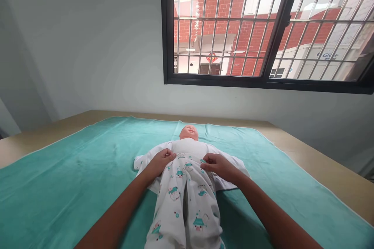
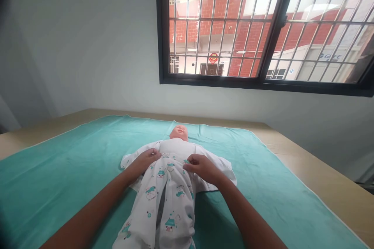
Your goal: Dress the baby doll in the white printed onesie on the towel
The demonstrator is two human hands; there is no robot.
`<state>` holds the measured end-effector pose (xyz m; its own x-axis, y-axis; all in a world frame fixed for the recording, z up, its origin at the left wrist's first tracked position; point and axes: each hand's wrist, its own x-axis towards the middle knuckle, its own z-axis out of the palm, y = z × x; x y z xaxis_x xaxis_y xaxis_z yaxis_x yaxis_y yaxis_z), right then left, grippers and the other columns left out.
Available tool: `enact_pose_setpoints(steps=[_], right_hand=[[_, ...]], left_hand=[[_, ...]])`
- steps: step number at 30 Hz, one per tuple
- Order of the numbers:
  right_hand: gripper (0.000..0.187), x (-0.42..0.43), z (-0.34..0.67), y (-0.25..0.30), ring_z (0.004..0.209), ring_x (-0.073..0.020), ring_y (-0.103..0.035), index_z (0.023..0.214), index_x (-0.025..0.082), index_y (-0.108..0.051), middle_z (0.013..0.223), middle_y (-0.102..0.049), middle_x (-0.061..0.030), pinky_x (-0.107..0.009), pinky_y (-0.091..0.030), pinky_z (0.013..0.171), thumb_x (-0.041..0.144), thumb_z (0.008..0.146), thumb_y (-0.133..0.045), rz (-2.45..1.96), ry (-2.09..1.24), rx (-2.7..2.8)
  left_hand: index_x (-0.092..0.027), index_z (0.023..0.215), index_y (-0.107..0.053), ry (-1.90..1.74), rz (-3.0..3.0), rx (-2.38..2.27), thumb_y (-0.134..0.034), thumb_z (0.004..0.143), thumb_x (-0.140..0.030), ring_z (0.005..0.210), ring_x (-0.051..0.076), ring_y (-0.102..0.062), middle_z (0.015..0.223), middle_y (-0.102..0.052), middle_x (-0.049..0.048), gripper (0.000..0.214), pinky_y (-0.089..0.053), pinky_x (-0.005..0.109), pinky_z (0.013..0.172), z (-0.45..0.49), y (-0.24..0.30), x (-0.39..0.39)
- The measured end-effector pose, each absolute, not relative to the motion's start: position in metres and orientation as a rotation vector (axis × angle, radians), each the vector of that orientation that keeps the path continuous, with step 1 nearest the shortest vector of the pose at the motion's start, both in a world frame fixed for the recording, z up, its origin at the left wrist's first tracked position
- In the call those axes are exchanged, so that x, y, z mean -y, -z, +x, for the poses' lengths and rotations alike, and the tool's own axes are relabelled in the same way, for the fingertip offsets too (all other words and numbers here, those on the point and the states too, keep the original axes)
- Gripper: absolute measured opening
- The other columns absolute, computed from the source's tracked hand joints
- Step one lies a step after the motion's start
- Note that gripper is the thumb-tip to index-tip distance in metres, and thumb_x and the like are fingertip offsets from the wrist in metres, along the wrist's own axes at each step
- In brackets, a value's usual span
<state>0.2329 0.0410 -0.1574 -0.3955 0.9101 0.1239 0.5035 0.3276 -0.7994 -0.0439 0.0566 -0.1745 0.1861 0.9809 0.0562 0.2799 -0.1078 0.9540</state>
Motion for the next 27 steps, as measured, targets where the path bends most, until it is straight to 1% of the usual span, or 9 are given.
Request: enact_pose_setpoints(steps=[3, 6, 10, 13, 16, 18, 20, 23, 27], right_hand=[[0.033, -0.042, 0.228, 0.169, 0.069, -0.0143, -0.048, 0.071, 0.020, -0.053, 0.072, -0.055, 0.0020, -0.026, -0.039, 0.062, 0.049, 0.087, -0.051, -1.265, -0.809, 1.894], [0.031, -0.043, 0.220, 0.180, 0.087, -0.0189, -0.055, 0.072, 0.021, -0.053, 0.090, -0.058, -0.0033, -0.033, -0.046, 0.081, 0.046, 0.089, -0.048, -1.212, -0.638, 1.806], [0.029, -0.042, 0.219, 0.180, 0.118, -0.0233, -0.052, 0.073, 0.022, -0.054, 0.133, -0.049, -0.0077, -0.038, -0.042, 0.100, 0.042, 0.092, -0.046, -1.188, -0.467, 1.898], [0.028, -0.041, 0.223, 0.176, 0.128, -0.0237, -0.047, 0.081, 0.023, -0.059, 0.139, -0.051, -0.0053, -0.040, -0.039, 0.104, 0.040, 0.095, -0.041, -1.222, -0.407, 2.013], [0.028, -0.041, 0.225, 0.176, 0.121, -0.0247, -0.053, 0.099, 0.024, -0.061, 0.131, -0.061, -0.0058, -0.039, -0.042, 0.100, 0.041, 0.097, -0.038, -1.258, -0.379, 2.056], [0.030, -0.043, 0.225, 0.177, 0.111, -0.0249, -0.059, 0.097, 0.025, -0.061, 0.121, -0.066, -0.0059, -0.037, -0.044, 0.091, 0.042, 0.097, -0.036, -1.282, -0.339, 2.048], [0.033, -0.046, 0.224, 0.178, 0.094, -0.0237, -0.063, 0.087, 0.024, -0.058, 0.102, -0.070, -0.0052, -0.033, -0.044, 0.078, 0.043, 0.098, -0.032, -1.319, -0.260, 2.030], [0.034, -0.055, 0.222, 0.180, 0.070, -0.0201, -0.057, 0.078, 0.024, -0.050, 0.075, -0.064, -0.0018, -0.029, -0.037, 0.063, 0.043, 0.099, -0.031, -1.377, -0.148, 1.984], [0.034, -0.073, 0.220, 0.180, 0.059, -0.0162, -0.047, 0.071, 0.024, -0.043, 0.063, -0.055, 0.0026, -0.026, -0.030, 0.058, 0.046, 0.096, -0.034, -1.380, -0.208, 1.929]], left_hand=[[-0.019, 0.077, -0.050, -0.944, 1.541, -1.193, -0.064, 0.075, -0.059, 0.060, 0.010, -0.038, 0.068, -0.045, -0.0059, 0.042, -0.028, 0.021, 0.052, -0.049, 0.173, -0.053], [-0.019, 0.075, -0.050, -0.801, 1.528, -1.090, -0.067, 0.073, -0.058, 0.056, 0.009, -0.032, 0.065, -0.041, -0.0063, 0.042, -0.022, 0.021, 0.050, -0.058, 0.169, -0.050], [-0.018, 0.071, -0.053, -0.650, 1.529, -1.033, -0.071, 0.070, -0.056, 0.058, 0.010, -0.033, 0.066, -0.042, -0.0045, 0.042, -0.023, 0.022, 0.051, -0.071, 0.163, -0.047], [-0.018, 0.072, -0.055, -0.630, 1.564, -1.030, -0.070, 0.071, -0.058, 0.059, 0.011, -0.036, 0.068, -0.046, -0.0034, 0.042, -0.027, 0.022, 0.053, -0.074, 0.161, -0.045], [-0.018, 0.072, -0.053, -0.698, 1.614, -1.059, -0.065, 0.075, -0.060, 0.056, 0.010, -0.035, 0.066, -0.045, -0.0041, 0.044, -0.026, 0.023, 0.052, -0.071, 0.163, -0.046], [-0.019, 0.071, -0.049, -0.758, 1.626, -1.099, -0.061, 0.077, -0.062, 0.054, 0.010, -0.033, 0.064, -0.042, -0.0051, 0.045, -0.024, 0.023, 0.051, -0.068, 0.166, -0.047], [-0.020, 0.071, -0.046, -0.830, 1.630, -1.126, -0.059, 0.078, -0.063, 0.054, 0.010, -0.032, 0.063, -0.041, -0.0057, 0.046, -0.024, 0.022, 0.052, -0.063, 0.170, -0.049], [-0.020, 0.074, -0.047, -0.956, 1.636, -1.148, -0.055, 0.082, -0.061, 0.058, 0.011, -0.035, 0.065, -0.042, -0.0059, 0.043, -0.027, 0.022, 0.054, -0.055, 0.176, -0.053], [-0.020, 0.078, -0.052, -1.113, 1.607, -1.244, -0.051, 0.083, -0.063, 0.063, 0.013, -0.042, 0.068, -0.049, -0.0047, 0.043, -0.034, 0.025, 0.058, -0.041, 0.185, -0.059]])
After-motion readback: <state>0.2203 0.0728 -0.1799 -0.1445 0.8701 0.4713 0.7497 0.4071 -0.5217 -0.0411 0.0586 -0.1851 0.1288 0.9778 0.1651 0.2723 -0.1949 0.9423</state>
